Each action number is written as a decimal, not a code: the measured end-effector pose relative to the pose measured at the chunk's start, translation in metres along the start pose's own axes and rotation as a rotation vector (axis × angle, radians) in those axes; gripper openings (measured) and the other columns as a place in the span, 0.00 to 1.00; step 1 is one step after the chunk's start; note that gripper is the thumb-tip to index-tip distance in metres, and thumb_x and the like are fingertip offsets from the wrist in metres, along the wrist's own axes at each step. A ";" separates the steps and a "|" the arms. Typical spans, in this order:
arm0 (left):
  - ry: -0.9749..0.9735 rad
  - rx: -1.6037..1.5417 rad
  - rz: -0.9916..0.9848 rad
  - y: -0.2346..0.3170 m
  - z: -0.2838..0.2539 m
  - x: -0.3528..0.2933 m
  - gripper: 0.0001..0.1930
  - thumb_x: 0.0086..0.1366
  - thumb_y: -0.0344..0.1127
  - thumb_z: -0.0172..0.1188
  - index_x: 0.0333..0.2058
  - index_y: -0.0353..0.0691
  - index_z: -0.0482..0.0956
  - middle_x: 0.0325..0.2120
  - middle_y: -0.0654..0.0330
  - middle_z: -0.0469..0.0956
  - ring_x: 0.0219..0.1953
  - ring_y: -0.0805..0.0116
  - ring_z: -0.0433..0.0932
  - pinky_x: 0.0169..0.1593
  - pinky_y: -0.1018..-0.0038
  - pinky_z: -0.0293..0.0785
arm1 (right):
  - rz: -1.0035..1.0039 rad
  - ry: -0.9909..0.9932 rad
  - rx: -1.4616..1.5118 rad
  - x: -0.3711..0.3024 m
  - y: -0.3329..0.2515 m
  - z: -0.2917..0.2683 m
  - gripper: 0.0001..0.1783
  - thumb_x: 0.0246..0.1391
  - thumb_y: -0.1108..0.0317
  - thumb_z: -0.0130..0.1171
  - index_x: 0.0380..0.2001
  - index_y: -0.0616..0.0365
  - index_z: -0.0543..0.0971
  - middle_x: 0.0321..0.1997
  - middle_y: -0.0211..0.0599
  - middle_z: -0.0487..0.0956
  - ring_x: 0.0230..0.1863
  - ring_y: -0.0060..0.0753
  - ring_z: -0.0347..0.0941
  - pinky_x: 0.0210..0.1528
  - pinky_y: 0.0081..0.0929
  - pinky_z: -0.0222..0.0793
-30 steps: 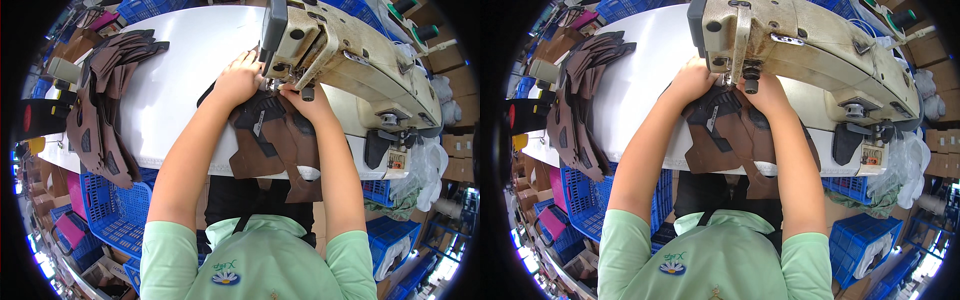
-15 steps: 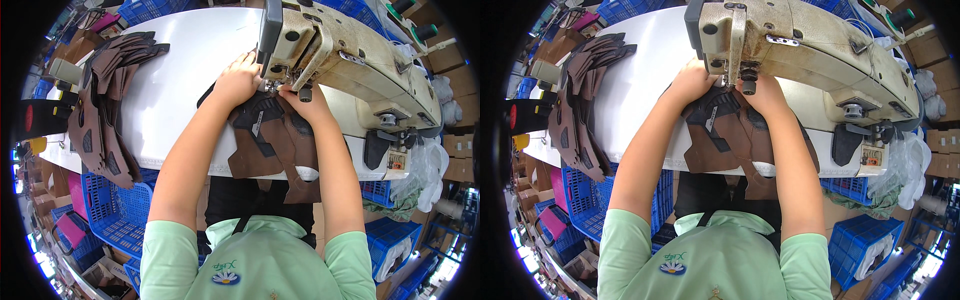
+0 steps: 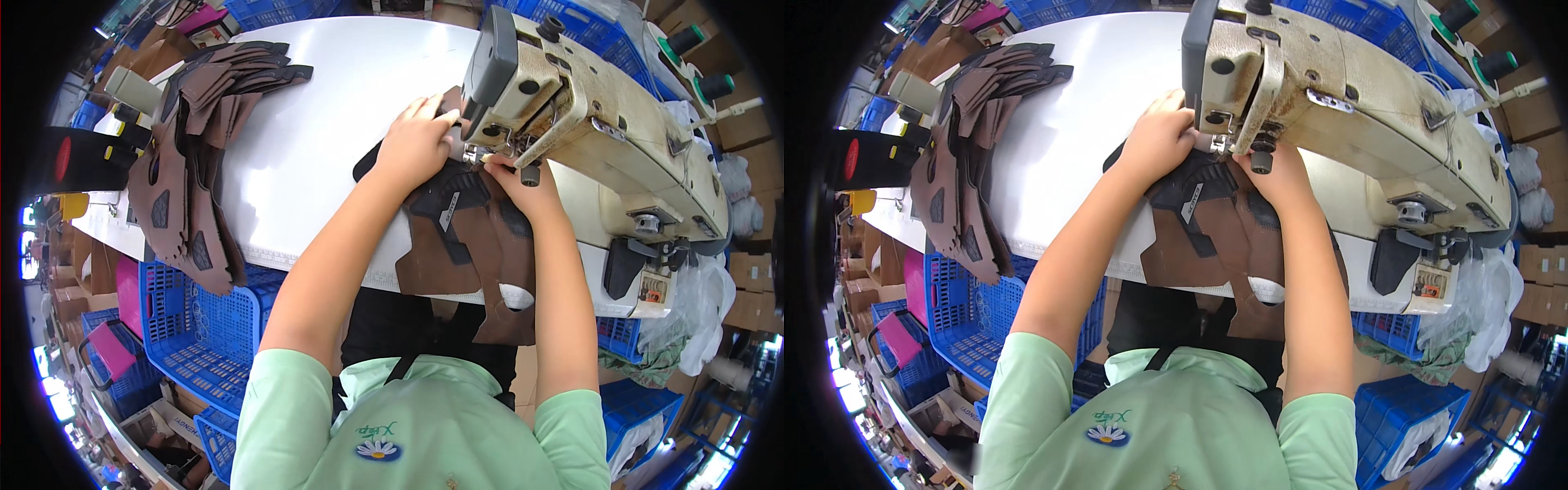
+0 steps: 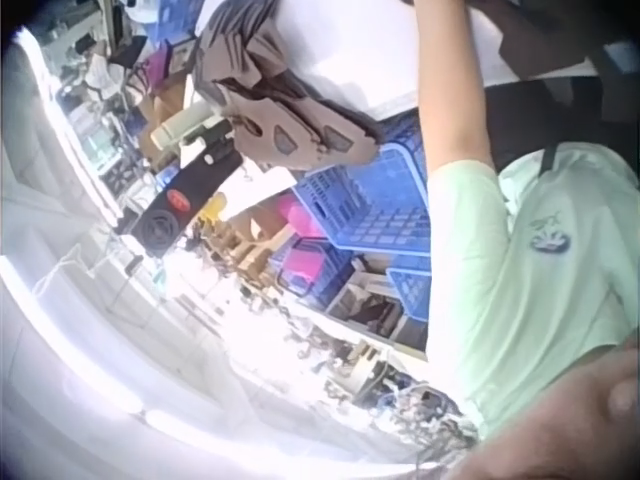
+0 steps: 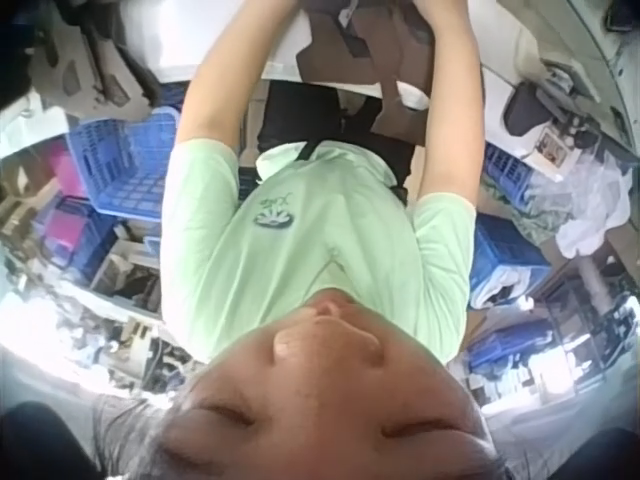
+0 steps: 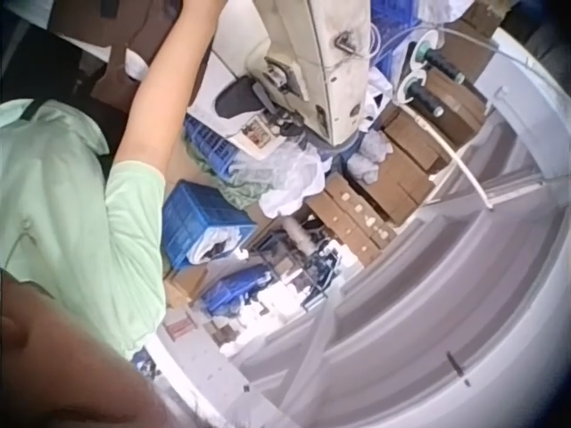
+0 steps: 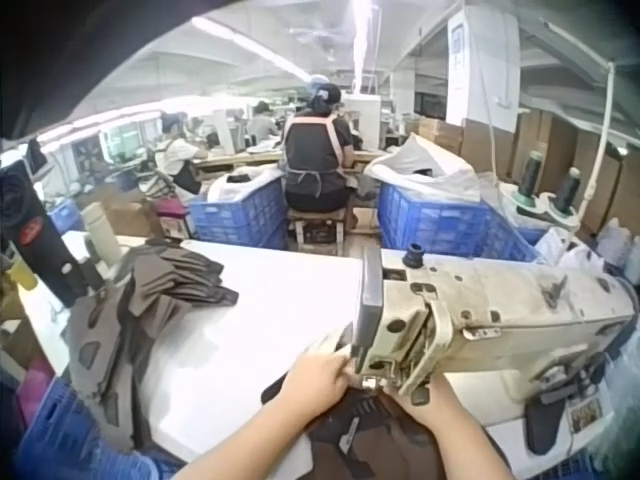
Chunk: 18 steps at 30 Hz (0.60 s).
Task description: Stitching components of shoe uppers using an industrial sewing machine.
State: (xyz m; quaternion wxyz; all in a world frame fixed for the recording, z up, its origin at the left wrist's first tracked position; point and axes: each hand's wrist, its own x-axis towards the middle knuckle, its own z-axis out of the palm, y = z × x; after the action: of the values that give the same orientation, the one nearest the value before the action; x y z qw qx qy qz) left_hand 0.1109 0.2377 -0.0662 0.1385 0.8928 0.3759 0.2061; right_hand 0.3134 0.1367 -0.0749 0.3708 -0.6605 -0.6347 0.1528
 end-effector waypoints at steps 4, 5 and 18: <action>0.330 -0.097 -0.155 0.014 -0.038 -0.055 0.21 0.59 0.39 0.62 0.51 0.41 0.79 0.41 0.49 0.81 0.49 0.51 0.78 0.50 0.63 0.74 | 0.111 -0.093 -0.040 0.000 -0.014 -0.004 0.09 0.48 0.67 0.69 0.33 0.59 0.86 0.36 0.39 0.85 0.41 0.38 0.82 0.47 0.32 0.74; 0.326 -0.098 -0.150 0.026 -0.054 -0.068 0.21 0.59 0.39 0.62 0.51 0.41 0.79 0.41 0.49 0.81 0.49 0.51 0.78 0.50 0.63 0.74 | 0.143 -0.095 -0.008 0.001 -0.013 -0.004 0.09 0.49 0.66 0.69 0.34 0.58 0.85 0.36 0.38 0.85 0.41 0.38 0.81 0.47 0.33 0.74; 0.106 -0.231 -0.365 0.000 -0.054 -0.039 0.25 0.57 0.30 0.65 0.56 0.39 0.76 0.38 0.49 0.82 0.39 0.58 0.80 0.46 0.68 0.75 | -0.190 -0.006 -0.430 -0.035 -0.039 -0.004 0.14 0.47 0.62 0.66 0.40 0.43 0.85 0.41 0.34 0.80 0.46 0.41 0.74 0.49 0.46 0.63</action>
State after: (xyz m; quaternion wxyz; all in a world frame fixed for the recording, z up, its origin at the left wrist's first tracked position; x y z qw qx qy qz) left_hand 0.0607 0.2144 -0.0298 0.2549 0.7760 0.5121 0.2656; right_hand 0.2827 0.0993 -0.0542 0.2325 -0.6610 -0.7132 -0.0197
